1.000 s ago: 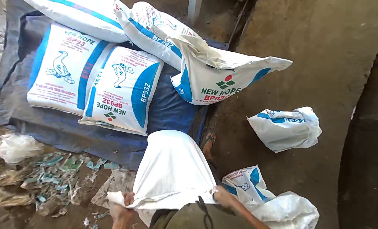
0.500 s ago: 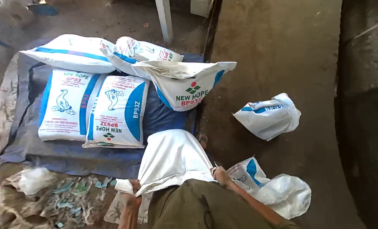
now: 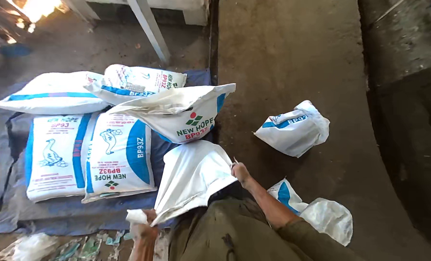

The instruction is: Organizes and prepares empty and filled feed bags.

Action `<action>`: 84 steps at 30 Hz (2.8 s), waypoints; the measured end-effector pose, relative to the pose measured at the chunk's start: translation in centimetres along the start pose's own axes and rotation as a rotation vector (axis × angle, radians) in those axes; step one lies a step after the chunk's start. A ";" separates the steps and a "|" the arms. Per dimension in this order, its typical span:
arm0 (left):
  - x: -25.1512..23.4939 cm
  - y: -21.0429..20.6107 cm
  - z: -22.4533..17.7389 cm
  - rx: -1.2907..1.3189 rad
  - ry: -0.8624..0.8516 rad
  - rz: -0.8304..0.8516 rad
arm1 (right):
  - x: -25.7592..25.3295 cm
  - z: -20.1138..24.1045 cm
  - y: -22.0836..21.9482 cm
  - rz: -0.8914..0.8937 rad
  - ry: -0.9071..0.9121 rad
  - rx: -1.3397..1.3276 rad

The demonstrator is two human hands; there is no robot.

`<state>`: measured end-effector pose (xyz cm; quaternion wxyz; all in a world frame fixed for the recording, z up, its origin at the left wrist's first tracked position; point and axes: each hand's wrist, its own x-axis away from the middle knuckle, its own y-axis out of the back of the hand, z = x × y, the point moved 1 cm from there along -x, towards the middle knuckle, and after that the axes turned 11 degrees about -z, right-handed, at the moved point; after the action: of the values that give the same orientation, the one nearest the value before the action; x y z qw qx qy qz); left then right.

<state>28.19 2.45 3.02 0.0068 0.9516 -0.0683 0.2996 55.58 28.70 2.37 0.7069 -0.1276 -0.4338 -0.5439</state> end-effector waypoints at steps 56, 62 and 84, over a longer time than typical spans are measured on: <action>-3.9 -6.7 -3.7 -0.254 -0.019 -0.468 | -6.5 -5.5 -0.1 0.247 0.025 -0.174; 1.4 4.1 5.4 -0.241 0.012 -0.584 | -6.8 -4.3 -0.5 0.299 0.093 -0.068; 28.3 -1.8 32.0 -0.161 0.514 -0.727 | -14.7 -0.4 5.8 0.841 0.962 0.964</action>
<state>69.57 -1.07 -7.00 0.2025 0.8050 0.2510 0.4979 60.38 40.28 -7.22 0.9397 0.2875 -0.1843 0.0199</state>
